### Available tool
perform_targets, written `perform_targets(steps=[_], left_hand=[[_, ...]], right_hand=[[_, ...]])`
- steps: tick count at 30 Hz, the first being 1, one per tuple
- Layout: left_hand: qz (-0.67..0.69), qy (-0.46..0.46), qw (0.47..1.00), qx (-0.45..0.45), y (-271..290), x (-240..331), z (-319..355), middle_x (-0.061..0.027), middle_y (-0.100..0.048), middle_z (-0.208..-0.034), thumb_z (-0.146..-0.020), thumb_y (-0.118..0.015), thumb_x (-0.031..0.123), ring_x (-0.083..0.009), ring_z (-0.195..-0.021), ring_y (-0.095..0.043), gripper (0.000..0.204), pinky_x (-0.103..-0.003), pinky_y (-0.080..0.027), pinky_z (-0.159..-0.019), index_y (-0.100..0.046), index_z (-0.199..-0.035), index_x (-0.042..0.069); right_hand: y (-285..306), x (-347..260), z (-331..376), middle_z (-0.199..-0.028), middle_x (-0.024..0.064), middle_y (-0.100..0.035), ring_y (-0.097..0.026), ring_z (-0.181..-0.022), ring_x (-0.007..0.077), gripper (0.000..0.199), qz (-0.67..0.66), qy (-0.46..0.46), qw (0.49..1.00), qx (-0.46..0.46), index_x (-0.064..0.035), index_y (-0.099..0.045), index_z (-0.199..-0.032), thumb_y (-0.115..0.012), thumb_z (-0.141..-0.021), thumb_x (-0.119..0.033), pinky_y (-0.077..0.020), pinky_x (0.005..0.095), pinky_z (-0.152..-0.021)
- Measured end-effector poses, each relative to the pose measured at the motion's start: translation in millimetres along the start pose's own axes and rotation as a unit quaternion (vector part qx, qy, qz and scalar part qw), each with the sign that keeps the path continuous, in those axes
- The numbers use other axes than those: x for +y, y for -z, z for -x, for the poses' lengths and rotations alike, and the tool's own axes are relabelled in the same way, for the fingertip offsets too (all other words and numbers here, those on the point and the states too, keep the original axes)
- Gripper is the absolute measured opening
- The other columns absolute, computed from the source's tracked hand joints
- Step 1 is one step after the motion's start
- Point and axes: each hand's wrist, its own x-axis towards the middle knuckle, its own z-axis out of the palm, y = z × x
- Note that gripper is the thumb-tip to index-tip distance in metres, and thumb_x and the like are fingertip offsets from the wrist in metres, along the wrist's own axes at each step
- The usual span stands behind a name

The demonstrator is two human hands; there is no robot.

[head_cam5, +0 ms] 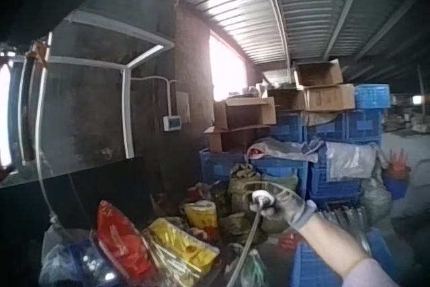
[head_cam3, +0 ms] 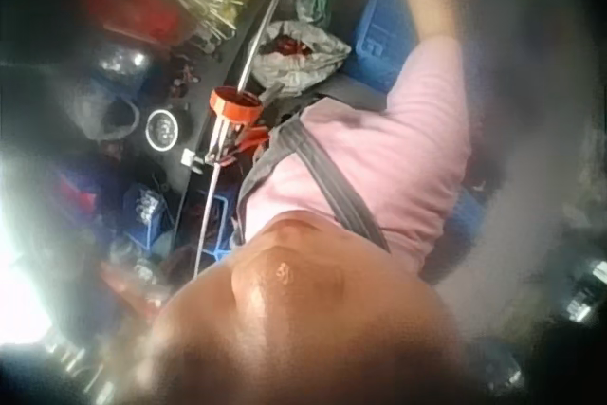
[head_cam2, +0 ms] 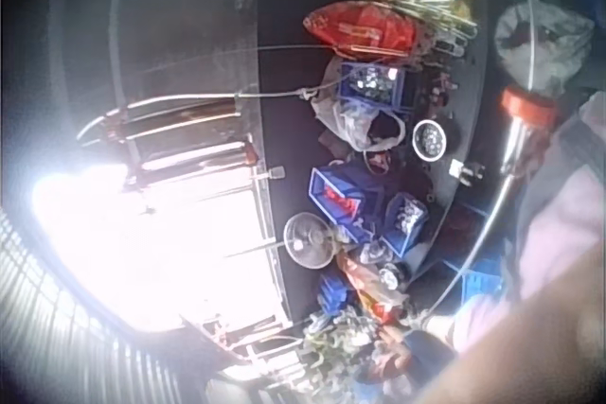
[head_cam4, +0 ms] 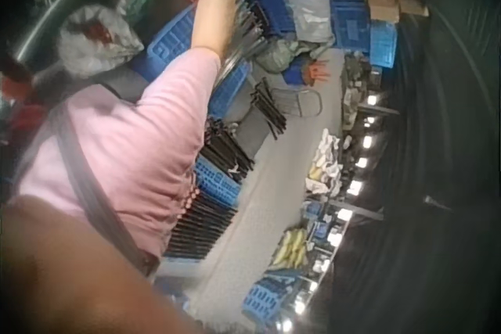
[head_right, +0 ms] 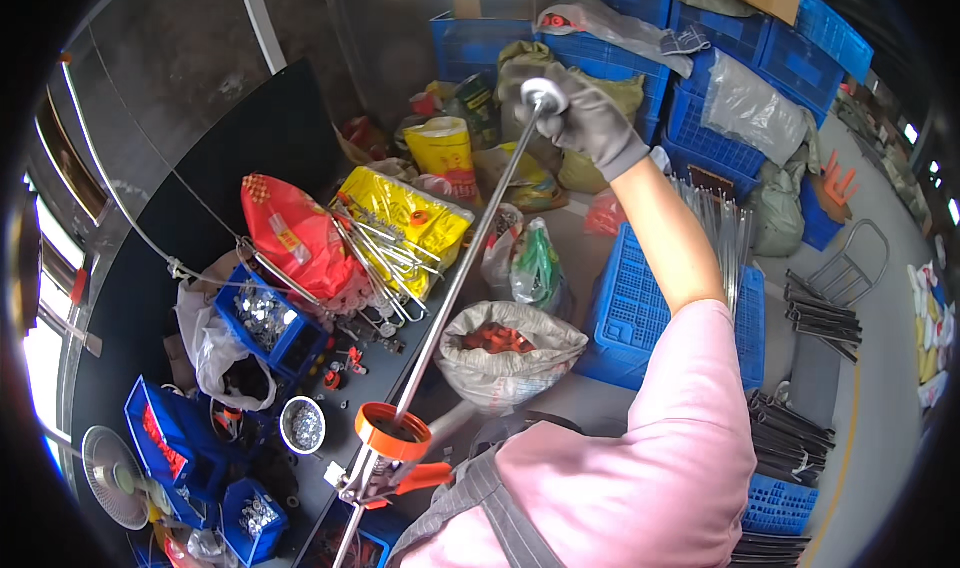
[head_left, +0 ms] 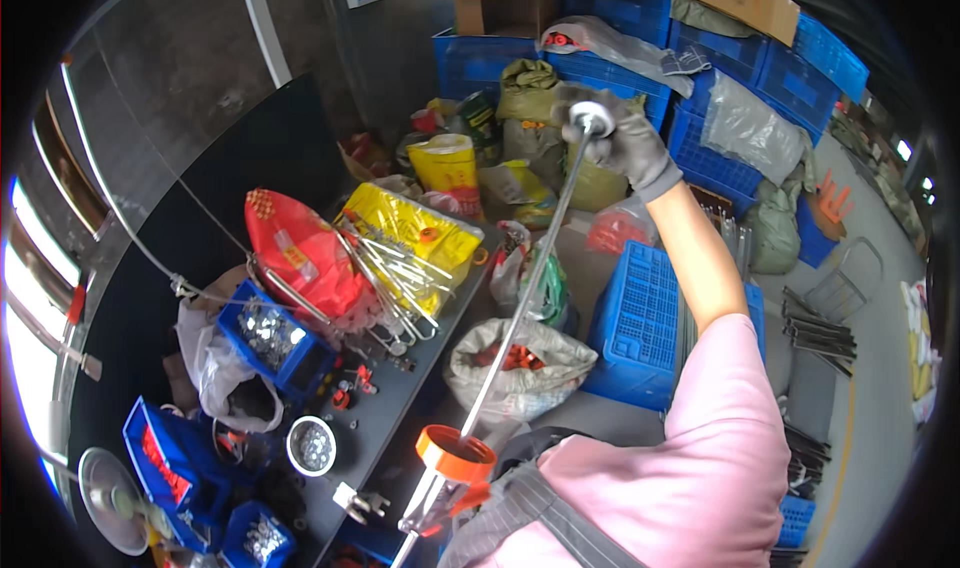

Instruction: Assembling components for a manual caulking gun or mechanical applicator, including the rod, spring, and housing.

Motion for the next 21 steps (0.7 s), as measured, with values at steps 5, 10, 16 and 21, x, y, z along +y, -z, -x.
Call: perform_targets(steps=[5, 10, 16, 21], left_hand=[[0.049, 0.041, 0.998, 0.014, 29.4, -35.5, 28.4, 0.0018, -0.053, -0.081, -0.115, -0.052, 0.041, -0.0111, -0.054, -0.039, 0.032, -0.031, -0.034, -0.049, -0.057, -0.095, 0.017], [0.106, 0.079, 0.991, 0.016, 59.3, -94.6, 51.1, 0.0007, -0.056, -0.086, -0.115, -0.052, 0.041, -0.0116, -0.056, -0.042, 0.031, -0.032, -0.037, -0.050, -0.060, -0.100, 0.015], [0.172, 0.156, 0.973, 0.021, 123.3, -211.3, 78.5, -0.0006, -0.060, -0.091, -0.116, -0.052, 0.041, -0.0122, -0.059, -0.045, 0.031, -0.032, -0.039, -0.052, -0.063, -0.107, 0.013], [0.223, 0.143, 0.962, 0.063, 199.2, -265.5, 199.8, -0.0017, -0.063, -0.096, -0.116, -0.052, 0.040, -0.0127, -0.061, -0.047, 0.033, -0.033, -0.042, -0.053, -0.066, -0.112, 0.012]], right_hand=[[-20.1, 7.1, 0.7, -0.077, 0.0004, -0.073, -0.056, -0.050, 0.0016, 0.063, 0.457, -0.140, 0.831, 0.284, -0.0025, -0.078, -0.117, -0.049, -0.117, -0.058, -0.0382, 0.0158, -0.040], [-18.1, -51.5, 26.3, -0.141, 0.0349, -0.063, -0.079, -0.112, 0.0407, 0.079, 0.063, -0.054, 0.996, -0.021, -0.0018, -0.027, -0.174, -0.060, -0.114, -0.041, -0.0732, 0.0338, -0.075], [-11.9, -90.7, 51.4, -0.133, 0.0348, -0.068, -0.080, -0.106, 0.0396, 0.068, 0.070, -0.025, 0.997, -0.008, 0.0094, -0.042, -0.162, -0.061, -0.114, -0.034, -0.0726, 0.0355, -0.070], [-22.9, -49.3, 18.8, -0.071, 0.0043, -0.072, -0.065, -0.052, 0.0129, 0.062, 0.508, -0.160, 0.817, 0.218, -0.0019, -0.080, -0.099, -0.050, -0.116, -0.054, -0.0497, 0.0265, -0.047]])
